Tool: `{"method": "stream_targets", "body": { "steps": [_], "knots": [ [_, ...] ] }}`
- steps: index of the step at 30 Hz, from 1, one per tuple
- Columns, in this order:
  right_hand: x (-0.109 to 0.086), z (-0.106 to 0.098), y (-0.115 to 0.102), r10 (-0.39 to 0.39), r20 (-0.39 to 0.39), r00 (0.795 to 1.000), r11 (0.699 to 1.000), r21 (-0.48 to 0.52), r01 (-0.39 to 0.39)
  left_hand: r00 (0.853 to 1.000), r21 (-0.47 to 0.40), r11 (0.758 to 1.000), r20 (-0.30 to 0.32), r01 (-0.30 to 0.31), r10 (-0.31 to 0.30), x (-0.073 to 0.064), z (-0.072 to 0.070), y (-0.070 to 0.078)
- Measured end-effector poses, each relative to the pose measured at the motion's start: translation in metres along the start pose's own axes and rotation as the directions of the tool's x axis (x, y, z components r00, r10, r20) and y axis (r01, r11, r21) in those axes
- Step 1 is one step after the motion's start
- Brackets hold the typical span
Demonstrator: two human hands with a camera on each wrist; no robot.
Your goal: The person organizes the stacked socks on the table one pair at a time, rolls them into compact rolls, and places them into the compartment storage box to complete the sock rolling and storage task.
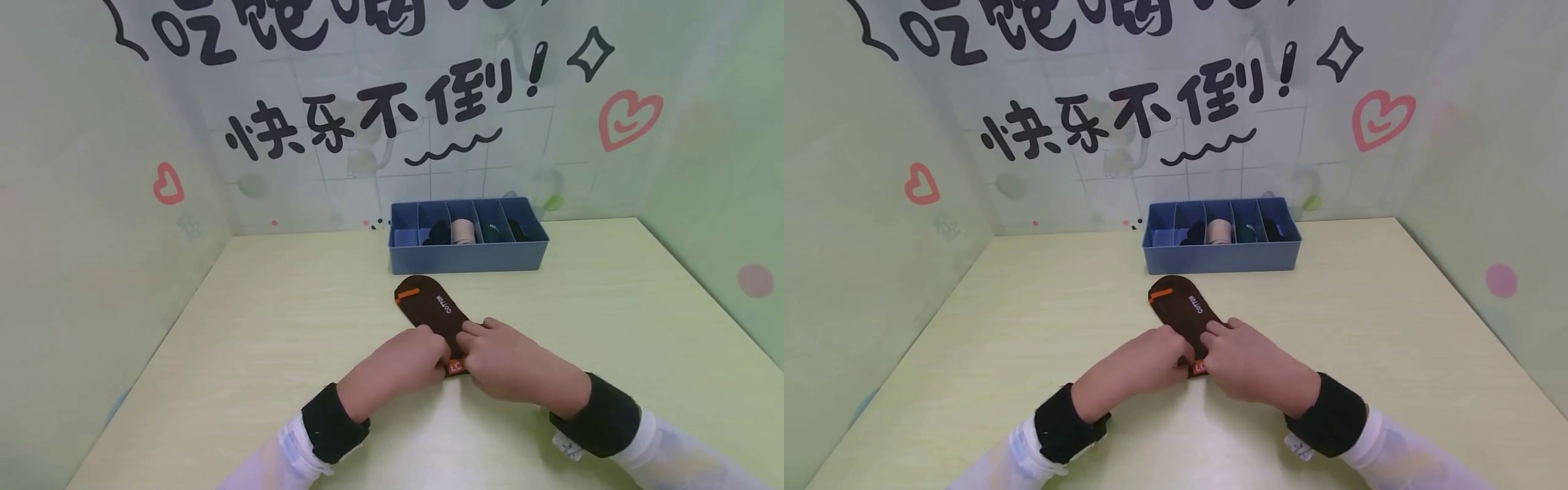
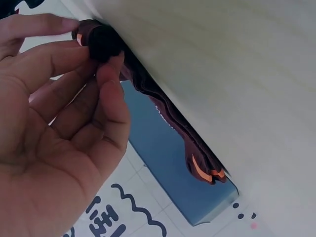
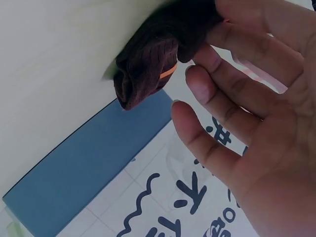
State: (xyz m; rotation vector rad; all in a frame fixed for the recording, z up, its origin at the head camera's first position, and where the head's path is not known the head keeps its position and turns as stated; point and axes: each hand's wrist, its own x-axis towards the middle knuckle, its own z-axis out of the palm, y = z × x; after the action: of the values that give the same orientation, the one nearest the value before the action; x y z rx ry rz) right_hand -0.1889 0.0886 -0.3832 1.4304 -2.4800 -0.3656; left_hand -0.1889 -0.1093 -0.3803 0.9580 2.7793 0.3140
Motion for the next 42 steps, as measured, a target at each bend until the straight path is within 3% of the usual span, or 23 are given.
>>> {"method": "stream_targets", "body": {
  "steps": [7,12,15,18,21,23,27,31,34,40,42],
  "knots": [
    [0.002,0.000,0.000,-0.030,-0.008,1.000,0.998,-0.049,0.030,0.998,-0.110,0.993,0.027,0.051,-0.049,0.002,-0.003,-0.002],
    [0.005,0.005,0.005,-0.016,0.028,0.999,0.996,0.089,0.014,0.997,-0.127,0.989,0.044,0.074,-0.069,0.000,-0.006,-0.004],
    [0.005,0.009,0.009,-0.012,0.042,0.999,0.977,0.212,0.003,0.997,-0.071,0.995,0.035,0.067,-0.064,0.000,-0.005,-0.004],
    [0.003,0.011,0.014,-0.007,0.047,0.999,0.938,0.347,-0.010,0.998,-0.004,0.998,0.021,0.059,-0.058,-0.001,-0.003,-0.002],
    [0.002,0.011,0.017,0.010,0.058,0.998,0.886,0.463,-0.036,1.000,0.105,0.994,-0.001,0.022,-0.022,-0.002,-0.001,0.002],
    [0.001,0.010,0.018,0.013,0.056,0.998,0.872,0.489,-0.039,1.000,0.194,0.981,-0.020,-0.015,0.020,-0.003,0.000,0.005],
    [0.000,0.007,0.018,0.016,0.059,0.998,0.901,0.433,-0.040,0.996,0.323,0.943,-0.026,-0.076,0.089,-0.005,0.002,0.010],
    [-0.001,0.004,0.016,0.035,0.100,0.994,0.919,0.387,-0.071,0.996,0.323,0.943,-0.011,-0.084,0.093,-0.005,0.004,0.014],
    [-0.001,0.001,0.015,0.052,0.131,0.990,0.912,0.397,-0.100,0.996,0.326,0.942,-0.014,-0.081,0.091,-0.005,0.005,0.015],
    [-0.001,-0.002,0.013,0.069,0.152,0.986,0.891,0.434,-0.129,0.995,0.396,0.914,-0.005,-0.092,0.102,-0.007,0.005,0.017],
    [-0.001,-0.001,0.014,0.064,0.135,0.989,0.897,0.426,-0.116,0.995,0.383,0.919,-0.001,-0.091,0.099,-0.006,0.006,0.016]
  ]
}}
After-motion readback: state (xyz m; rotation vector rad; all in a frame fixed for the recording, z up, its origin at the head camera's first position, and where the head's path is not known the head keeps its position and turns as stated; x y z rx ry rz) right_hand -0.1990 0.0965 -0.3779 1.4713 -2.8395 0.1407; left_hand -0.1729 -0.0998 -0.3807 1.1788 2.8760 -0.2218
